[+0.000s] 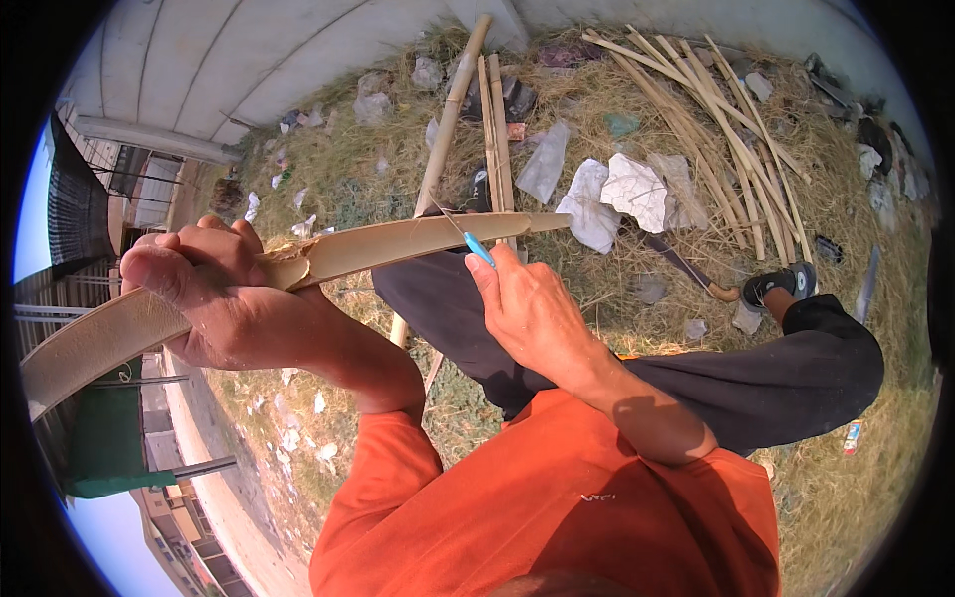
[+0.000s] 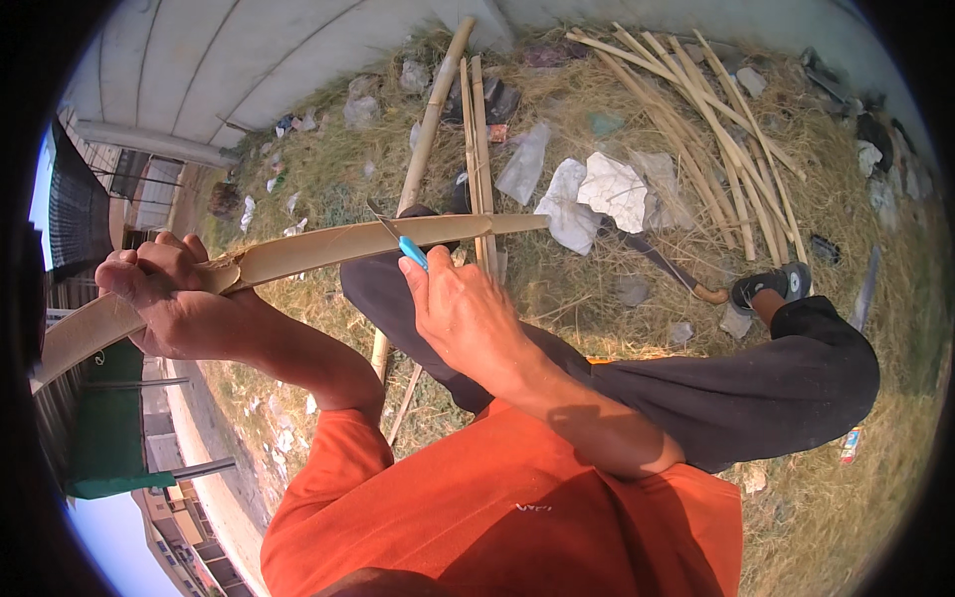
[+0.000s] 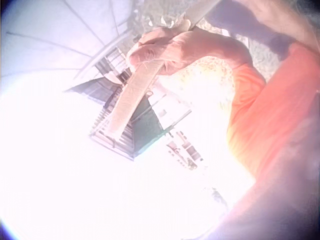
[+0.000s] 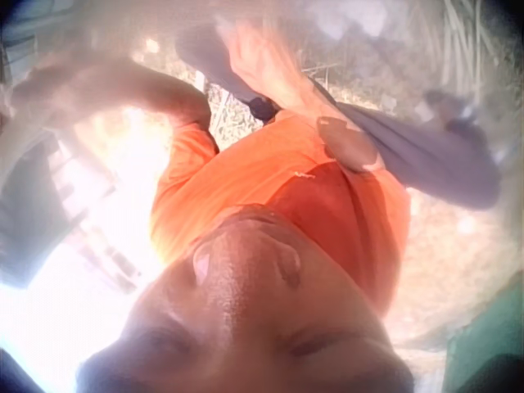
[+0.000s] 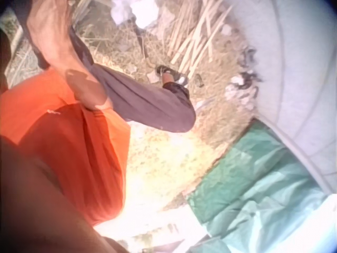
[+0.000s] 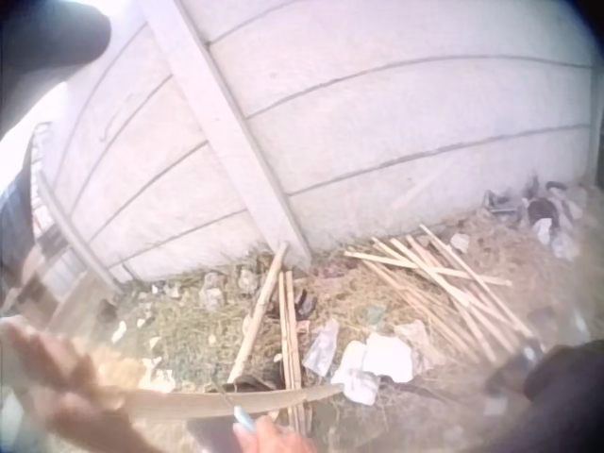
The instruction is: The person sits on the ground and uses a small knife to shave and smooth thin bamboo strips. They hold the strips in one hand and carefully scrape the surface with the knife in the other, occasionally rotating the strips to work on different sides.
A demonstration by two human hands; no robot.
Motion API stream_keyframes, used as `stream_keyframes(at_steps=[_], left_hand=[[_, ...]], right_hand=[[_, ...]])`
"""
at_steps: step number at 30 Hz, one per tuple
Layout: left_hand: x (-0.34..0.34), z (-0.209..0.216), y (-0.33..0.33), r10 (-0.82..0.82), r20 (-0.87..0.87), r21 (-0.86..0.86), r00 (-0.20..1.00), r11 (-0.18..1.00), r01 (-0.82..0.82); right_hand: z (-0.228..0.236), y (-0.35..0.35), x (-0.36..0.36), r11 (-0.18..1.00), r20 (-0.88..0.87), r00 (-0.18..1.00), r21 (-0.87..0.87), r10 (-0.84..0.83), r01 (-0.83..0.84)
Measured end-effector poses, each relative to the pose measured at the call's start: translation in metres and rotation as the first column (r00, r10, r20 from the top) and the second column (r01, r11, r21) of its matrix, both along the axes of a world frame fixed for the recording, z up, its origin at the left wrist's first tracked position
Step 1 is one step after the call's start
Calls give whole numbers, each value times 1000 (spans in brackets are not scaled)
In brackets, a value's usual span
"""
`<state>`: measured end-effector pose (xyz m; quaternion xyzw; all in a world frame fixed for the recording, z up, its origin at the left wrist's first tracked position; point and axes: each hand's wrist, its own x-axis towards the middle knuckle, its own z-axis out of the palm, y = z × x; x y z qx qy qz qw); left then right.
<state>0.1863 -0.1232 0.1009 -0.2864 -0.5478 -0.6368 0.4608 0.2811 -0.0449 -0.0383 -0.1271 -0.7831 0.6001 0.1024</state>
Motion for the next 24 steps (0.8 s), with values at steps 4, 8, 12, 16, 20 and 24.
stream_keyframes(at_steps=[4, 8, 12, 16, 20, 24], left_hand=[[5, -6, -3, -44, -26, -37, 999, 998, 43], [3, -4, 2, 23, -29, 40, 999, 999, -22], [4, -3, -1, -67, -17, 17, 998, 998, 67], [4, -5, 0, -149, -23, -23, 989, 989, 149], [2, -6, 1, -175, -56, -52, 983, 984, 172], [-4, -9, -14, -337, -60, -140, 940, 935, 326]], right_hand=[[19, -14, 16, 1000, -345, 938, -9, -19, 17], [-33, -10, -6, 994, -61, 993, 33, -102, 104], [-47, 4, 1, 996, 83, 993, -35, -78, 81], [-9, -11, 7, 998, -192, 979, -25, -61, 58], [-22, -1, 5, 998, -30, 998, 3, -59, 59], [-8, 9, 18, 999, -75, 997, -32, -1, -1]])
